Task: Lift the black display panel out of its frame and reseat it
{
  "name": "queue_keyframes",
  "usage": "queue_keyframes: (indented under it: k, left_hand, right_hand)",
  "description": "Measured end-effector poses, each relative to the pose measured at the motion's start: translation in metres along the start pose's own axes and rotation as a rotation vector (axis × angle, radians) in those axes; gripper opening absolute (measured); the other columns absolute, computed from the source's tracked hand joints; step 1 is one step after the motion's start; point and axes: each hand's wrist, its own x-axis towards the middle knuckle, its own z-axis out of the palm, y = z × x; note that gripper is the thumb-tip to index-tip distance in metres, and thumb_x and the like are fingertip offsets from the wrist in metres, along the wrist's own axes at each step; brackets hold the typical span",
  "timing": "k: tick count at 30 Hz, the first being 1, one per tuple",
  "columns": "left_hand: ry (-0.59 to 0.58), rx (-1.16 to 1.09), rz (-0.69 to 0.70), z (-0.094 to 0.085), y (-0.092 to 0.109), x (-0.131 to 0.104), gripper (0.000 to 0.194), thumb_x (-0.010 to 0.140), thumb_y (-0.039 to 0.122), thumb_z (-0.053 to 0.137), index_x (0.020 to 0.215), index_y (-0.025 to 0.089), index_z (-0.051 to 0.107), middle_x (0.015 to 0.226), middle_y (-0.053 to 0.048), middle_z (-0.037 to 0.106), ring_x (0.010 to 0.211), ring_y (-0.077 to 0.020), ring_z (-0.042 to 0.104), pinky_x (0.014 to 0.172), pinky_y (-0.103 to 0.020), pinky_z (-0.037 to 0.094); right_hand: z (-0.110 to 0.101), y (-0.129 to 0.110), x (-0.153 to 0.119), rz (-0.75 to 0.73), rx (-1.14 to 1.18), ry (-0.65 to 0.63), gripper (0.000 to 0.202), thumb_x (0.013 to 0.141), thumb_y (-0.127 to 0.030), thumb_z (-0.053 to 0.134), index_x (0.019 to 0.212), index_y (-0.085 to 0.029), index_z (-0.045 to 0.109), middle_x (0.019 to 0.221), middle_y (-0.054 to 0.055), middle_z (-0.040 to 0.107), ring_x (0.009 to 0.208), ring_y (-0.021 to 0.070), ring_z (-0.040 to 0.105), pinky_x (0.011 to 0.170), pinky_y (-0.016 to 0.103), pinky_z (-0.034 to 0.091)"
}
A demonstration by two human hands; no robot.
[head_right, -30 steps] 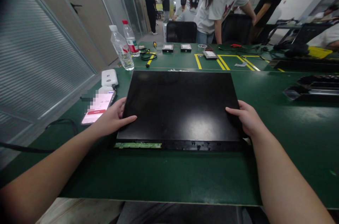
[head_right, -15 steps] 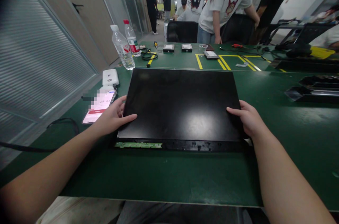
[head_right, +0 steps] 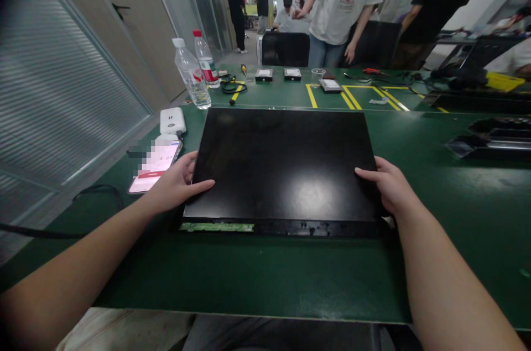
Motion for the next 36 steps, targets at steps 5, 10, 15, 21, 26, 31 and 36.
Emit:
queue_keyframes:
  k: [5, 10, 15, 21, 26, 31, 36]
  left_hand:
    - [-0.002, 0.005, 0.004, 0.001, 0.001, 0.000, 0.076, 0.074, 0.032, 0.087, 0.134, 0.018, 0.043, 0.139, -0.018, 0.068, 0.131, -0.0365, 0.065, 0.117, -0.061, 0.046]
    - [-0.012, 0.048, 0.015, 0.000, 0.000, -0.001, 0.076, 0.076, 0.034, 0.085, 0.137, 0.018, 0.042, 0.142, -0.018, 0.066, 0.134, -0.0363, 0.064, 0.119, -0.060, 0.045]
    - [-0.016, 0.049, 0.012, -0.001, 0.000, -0.002, 0.077, 0.077, 0.032, 0.085, 0.139, 0.018, 0.041, 0.142, -0.019, 0.066, 0.133, -0.0358, 0.064, 0.118, -0.061, 0.045]
    - [-0.008, 0.039, 0.005, -0.002, 0.000, -0.002, 0.075, 0.076, 0.030, 0.085, 0.137, 0.019, 0.042, 0.140, -0.019, 0.067, 0.132, -0.0369, 0.065, 0.118, -0.063, 0.045]
    - [-0.005, 0.009, -0.019, -0.001, 0.000, -0.001, 0.077, 0.075, 0.030, 0.087, 0.137, 0.018, 0.042, 0.142, -0.020, 0.066, 0.132, -0.0379, 0.065, 0.116, -0.063, 0.047]
    - [-0.010, 0.006, -0.015, -0.001, 0.001, -0.002, 0.076, 0.075, 0.030, 0.087, 0.137, 0.018, 0.043, 0.144, -0.020, 0.064, 0.134, -0.0378, 0.063, 0.117, -0.062, 0.047]
    - [-0.018, 0.043, -0.008, -0.001, 0.000, -0.002, 0.075, 0.078, 0.032, 0.085, 0.139, 0.018, 0.043, 0.145, -0.019, 0.064, 0.133, -0.0357, 0.064, 0.118, -0.061, 0.046]
  right_hand:
    - [0.000, 0.000, 0.000, -0.006, -0.032, 0.005, 0.032, 0.058, -0.012, 0.081, 0.087, -0.025, 0.075, 0.085, 0.003, 0.079, 0.076, 0.0213, 0.073, 0.065, 0.029, 0.059]
    - [-0.002, 0.002, 0.003, -0.013, -0.052, 0.004, 0.034, 0.059, -0.014, 0.081, 0.091, -0.024, 0.074, 0.087, 0.004, 0.079, 0.078, 0.0226, 0.073, 0.067, 0.031, 0.058]
    - [-0.002, 0.002, 0.003, -0.017, -0.079, 0.008, 0.034, 0.059, -0.016, 0.081, 0.091, -0.024, 0.074, 0.086, 0.005, 0.078, 0.076, 0.0239, 0.072, 0.068, 0.033, 0.058]
    - [-0.002, 0.003, 0.002, -0.078, -0.093, 0.017, 0.036, 0.058, -0.017, 0.082, 0.092, -0.025, 0.076, 0.088, 0.004, 0.079, 0.082, 0.0244, 0.073, 0.077, 0.035, 0.060]
    - [-0.002, 0.007, 0.006, -0.118, -0.081, 0.023, 0.040, 0.056, -0.017, 0.084, 0.094, -0.026, 0.077, 0.093, 0.002, 0.079, 0.090, 0.0243, 0.073, 0.085, 0.036, 0.060]
    - [-0.003, 0.010, 0.009, -0.150, -0.058, 0.019, 0.046, 0.054, -0.017, 0.086, 0.098, -0.027, 0.078, 0.101, 0.001, 0.080, 0.096, 0.0240, 0.074, 0.091, 0.037, 0.060]
    - [-0.003, 0.011, 0.010, -0.194, -0.060, 0.028, 0.049, 0.054, -0.017, 0.086, 0.101, -0.028, 0.078, 0.107, 0.002, 0.080, 0.105, 0.0262, 0.073, 0.100, 0.041, 0.059]
